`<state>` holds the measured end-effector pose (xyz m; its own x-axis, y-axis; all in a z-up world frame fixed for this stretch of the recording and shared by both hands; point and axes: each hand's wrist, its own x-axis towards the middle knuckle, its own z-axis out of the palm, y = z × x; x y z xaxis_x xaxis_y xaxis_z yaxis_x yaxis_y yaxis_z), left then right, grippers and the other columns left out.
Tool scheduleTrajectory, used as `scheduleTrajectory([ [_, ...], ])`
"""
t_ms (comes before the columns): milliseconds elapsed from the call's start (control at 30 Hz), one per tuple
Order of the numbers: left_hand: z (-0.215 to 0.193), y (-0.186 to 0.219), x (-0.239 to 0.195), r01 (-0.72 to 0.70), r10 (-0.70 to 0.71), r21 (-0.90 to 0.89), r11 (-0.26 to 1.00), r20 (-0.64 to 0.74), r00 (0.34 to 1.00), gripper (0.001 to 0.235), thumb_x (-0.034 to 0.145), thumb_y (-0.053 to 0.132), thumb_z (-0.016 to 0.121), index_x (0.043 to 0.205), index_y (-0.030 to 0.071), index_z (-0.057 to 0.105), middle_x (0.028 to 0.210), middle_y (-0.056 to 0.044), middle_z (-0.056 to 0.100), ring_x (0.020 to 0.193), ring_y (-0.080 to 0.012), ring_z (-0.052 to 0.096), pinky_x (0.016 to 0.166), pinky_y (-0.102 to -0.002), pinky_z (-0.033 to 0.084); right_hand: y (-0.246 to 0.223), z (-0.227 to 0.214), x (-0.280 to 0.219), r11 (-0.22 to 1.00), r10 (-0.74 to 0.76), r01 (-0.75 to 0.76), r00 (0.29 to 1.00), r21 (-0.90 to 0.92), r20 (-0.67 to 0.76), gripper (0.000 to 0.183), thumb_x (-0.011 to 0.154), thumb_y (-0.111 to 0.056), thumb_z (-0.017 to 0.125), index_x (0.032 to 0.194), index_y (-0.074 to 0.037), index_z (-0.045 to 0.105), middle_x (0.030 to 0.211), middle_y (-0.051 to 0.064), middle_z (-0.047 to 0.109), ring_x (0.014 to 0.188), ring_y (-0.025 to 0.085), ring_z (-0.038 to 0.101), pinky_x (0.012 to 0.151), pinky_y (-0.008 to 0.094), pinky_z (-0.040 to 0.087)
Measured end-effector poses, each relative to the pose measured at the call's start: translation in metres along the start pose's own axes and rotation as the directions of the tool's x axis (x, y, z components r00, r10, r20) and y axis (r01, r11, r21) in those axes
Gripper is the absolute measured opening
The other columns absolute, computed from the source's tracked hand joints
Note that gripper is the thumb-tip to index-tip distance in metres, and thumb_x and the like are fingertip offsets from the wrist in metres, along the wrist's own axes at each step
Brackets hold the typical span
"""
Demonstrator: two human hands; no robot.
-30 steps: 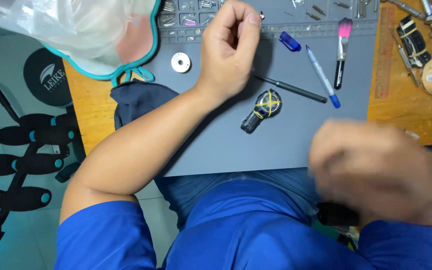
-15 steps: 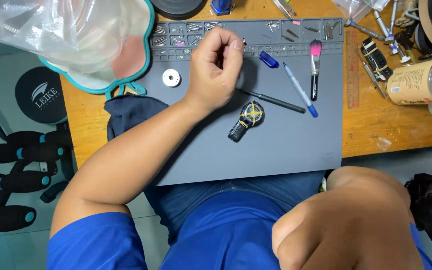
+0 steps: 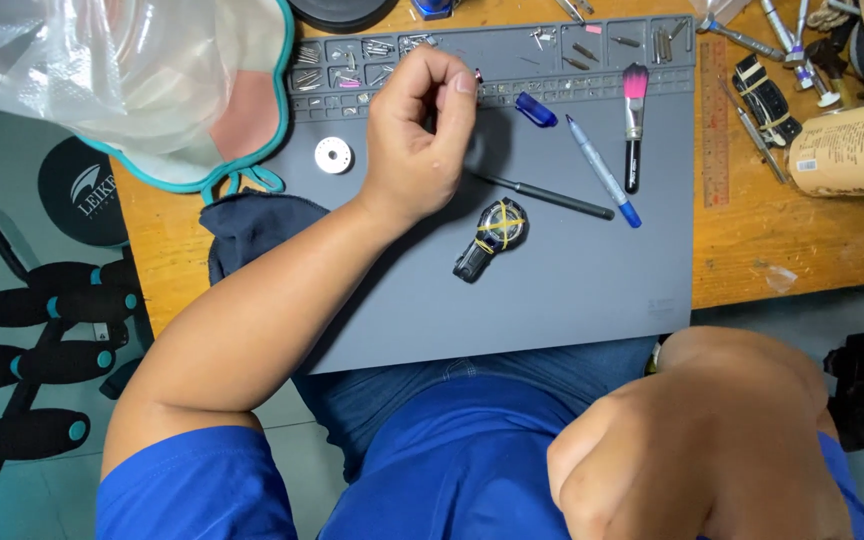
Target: The person applies red ink to a small component using a marker, then uses a brush to apply a substance to the component and a black device secured with rubber bands. The person manipulates the device and continues applying the substance with the brush.
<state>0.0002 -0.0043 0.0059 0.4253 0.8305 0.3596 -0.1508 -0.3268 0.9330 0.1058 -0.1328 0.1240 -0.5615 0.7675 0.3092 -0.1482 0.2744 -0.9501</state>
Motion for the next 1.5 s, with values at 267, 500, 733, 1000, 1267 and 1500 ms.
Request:
scheduleTrajectory([
  [267,0.002,-0.003,0.0,0.044,-0.044,-0.012,0.999,0.009,0.999,0.011,0.081,0.012,0.04,0.071,0.008,0.041,0.06,0.002,0.035,0.055,-0.0083,0.032,0.052,-0.021,0.029,0.001,-0.009,-0.015,0.989,-0.106,0.096,0.991,0.111,0.084,0.039,0.089,-0.022,0.026,0.063,-0.003,0.047,0.065,0.005,0.047,0.055,0.02,0.052,0.053,0.032,0.043],
  [500,0.002,-0.003,0.0,0.027,-0.027,-0.018,0.999,0.009,1.0,0.01,0.082,0.011,0.039,0.073,0.007,0.041,0.065,0.0,0.038,0.058,-0.0093,0.033,0.054,-0.021,0.03,0.011,-0.026,-0.006,0.963,-0.21,0.171,0.961,0.21,0.18,0.04,0.093,-0.021,0.023,0.066,-0.003,0.048,0.067,0.004,0.045,0.055,0.02,0.053,0.053,0.033,0.043],
  [733,0.001,-0.002,0.001,0.053,-0.054,0.041,0.998,0.015,0.998,0.01,0.082,0.013,0.04,0.073,0.008,0.042,0.06,0.002,0.035,0.057,-0.0088,0.034,0.055,-0.021,0.031,0.059,-0.064,-0.034,0.08,0.352,-0.862,0.494,-0.5,-0.795,0.034,0.08,-0.015,0.052,0.11,-0.001,0.045,0.076,0.008,0.052,0.056,0.023,0.049,0.05,0.038,0.036],
  [1000,0.0,-0.002,0.003,0.046,-0.046,0.013,0.999,0.02,0.999,0.009,0.082,0.012,0.041,0.073,0.008,0.042,0.058,0.002,0.034,0.053,-0.0081,0.032,0.056,-0.021,0.031,0.076,-0.072,-0.027,-0.022,0.502,-0.897,0.372,-0.441,-0.781,0.041,0.077,-0.01,0.045,0.114,-0.003,0.033,0.065,0.008,0.05,0.059,0.031,0.049,0.049,0.045,0.036],
  [1267,-0.001,-0.003,0.002,0.066,-0.065,-0.032,0.997,0.038,0.997,0.012,0.082,0.015,0.038,0.073,0.008,0.041,0.064,0.002,0.037,0.06,-0.0096,0.034,0.058,-0.022,0.031,0.063,-0.083,-0.036,0.354,0.255,-0.71,0.7,-0.609,-0.667,0.025,0.082,0.009,0.036,0.097,0.01,0.056,0.071,0.014,0.05,0.06,0.019,0.044,0.053,0.029,0.034],
  [1500,-0.002,-0.004,0.003,0.111,-0.103,-0.133,0.985,0.064,0.993,0.013,0.082,0.015,0.038,0.072,0.007,0.04,0.061,0.002,0.033,0.057,-0.0085,0.03,0.055,-0.021,0.029,0.098,-0.07,0.004,0.8,-0.373,-0.061,0.728,-0.597,-0.575,0.02,0.087,-0.009,0.047,0.094,0.003,0.032,0.065,0.021,0.045,0.061,0.031,0.051,0.065,0.037,0.044],
])
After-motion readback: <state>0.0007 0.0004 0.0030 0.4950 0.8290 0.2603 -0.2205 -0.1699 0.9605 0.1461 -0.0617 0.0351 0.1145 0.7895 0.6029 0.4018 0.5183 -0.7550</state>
